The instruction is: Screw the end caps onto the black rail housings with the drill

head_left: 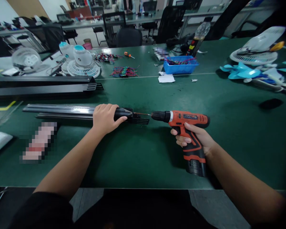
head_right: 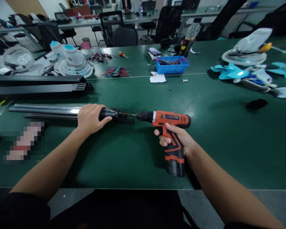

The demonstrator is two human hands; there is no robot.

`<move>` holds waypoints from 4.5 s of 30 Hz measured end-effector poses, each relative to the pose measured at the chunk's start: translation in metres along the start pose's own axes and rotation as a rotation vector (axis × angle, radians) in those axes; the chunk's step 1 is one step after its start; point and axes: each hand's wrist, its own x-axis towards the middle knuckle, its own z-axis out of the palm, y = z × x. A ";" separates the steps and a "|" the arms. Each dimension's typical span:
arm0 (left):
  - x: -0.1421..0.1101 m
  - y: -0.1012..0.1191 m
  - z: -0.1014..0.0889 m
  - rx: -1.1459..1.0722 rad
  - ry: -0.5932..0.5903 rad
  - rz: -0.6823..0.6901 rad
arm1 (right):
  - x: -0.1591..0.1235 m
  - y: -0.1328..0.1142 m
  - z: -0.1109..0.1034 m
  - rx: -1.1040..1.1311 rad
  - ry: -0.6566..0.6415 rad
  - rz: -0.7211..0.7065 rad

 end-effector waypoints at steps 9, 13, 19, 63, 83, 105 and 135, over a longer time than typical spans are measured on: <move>0.000 0.001 -0.002 -0.001 -0.024 -0.016 | -0.002 0.000 0.001 -0.037 -0.019 -0.002; 0.001 0.000 -0.001 0.011 -0.028 -0.016 | -0.002 0.000 0.001 -0.050 -0.011 -0.028; 0.000 -0.002 0.001 0.003 -0.002 -0.005 | -0.002 0.003 0.001 -0.036 0.006 -0.056; 0.000 0.000 -0.001 -0.012 -0.005 -0.016 | -0.003 0.002 0.004 -0.072 0.013 -0.043; 0.000 0.000 0.000 -0.011 0.006 -0.017 | -0.003 0.001 0.005 -0.056 0.013 -0.028; 0.000 -0.002 0.002 0.040 0.023 0.007 | -0.002 0.003 -0.008 -0.126 0.114 -0.016; 0.000 -0.001 0.001 0.046 0.018 0.001 | -0.001 0.004 -0.007 -0.022 0.072 -0.027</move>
